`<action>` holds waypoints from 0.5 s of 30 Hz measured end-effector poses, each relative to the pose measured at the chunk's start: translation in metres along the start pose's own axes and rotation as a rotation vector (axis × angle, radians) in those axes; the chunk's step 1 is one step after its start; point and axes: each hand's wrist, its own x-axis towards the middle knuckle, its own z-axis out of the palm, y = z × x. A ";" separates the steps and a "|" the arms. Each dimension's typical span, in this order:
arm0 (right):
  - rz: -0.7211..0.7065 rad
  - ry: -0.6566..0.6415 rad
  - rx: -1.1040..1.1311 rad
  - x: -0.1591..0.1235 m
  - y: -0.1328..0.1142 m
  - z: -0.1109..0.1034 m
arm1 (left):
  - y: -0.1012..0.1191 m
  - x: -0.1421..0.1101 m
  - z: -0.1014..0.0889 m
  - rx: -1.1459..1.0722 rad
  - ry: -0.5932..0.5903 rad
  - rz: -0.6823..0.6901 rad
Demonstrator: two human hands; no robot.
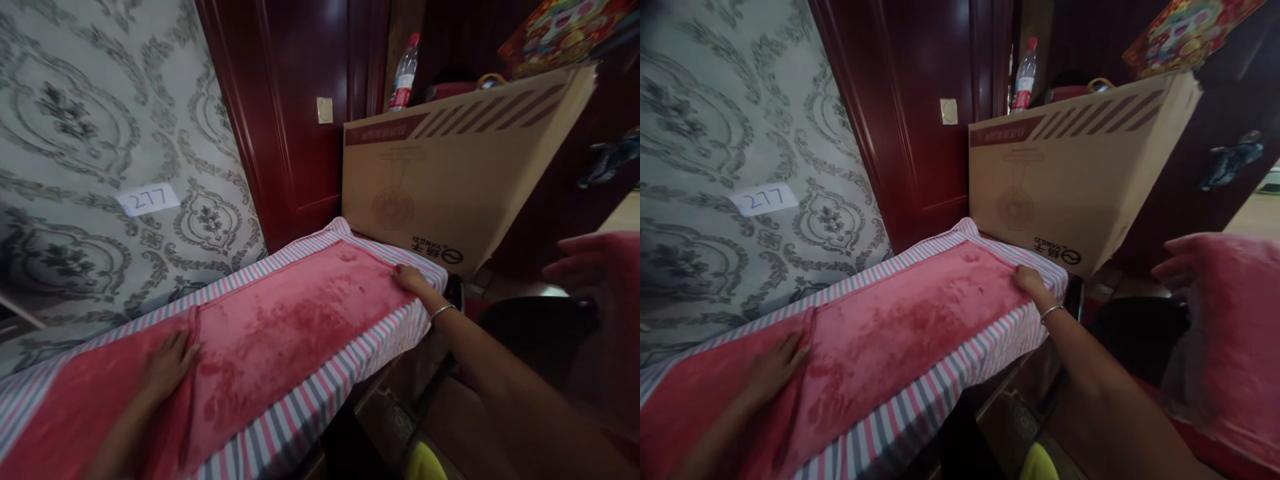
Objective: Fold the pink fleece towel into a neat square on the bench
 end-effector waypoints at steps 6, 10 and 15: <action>-0.025 -0.088 0.035 0.017 0.004 -0.008 | 0.106 0.035 -0.010 -0.060 -0.147 0.340; -0.055 -0.171 0.108 0.026 0.017 -0.019 | 0.183 0.041 -0.002 -0.108 -0.064 0.483; -0.008 -0.278 0.499 0.028 0.032 -0.026 | 0.218 0.034 0.026 -0.078 -0.128 0.478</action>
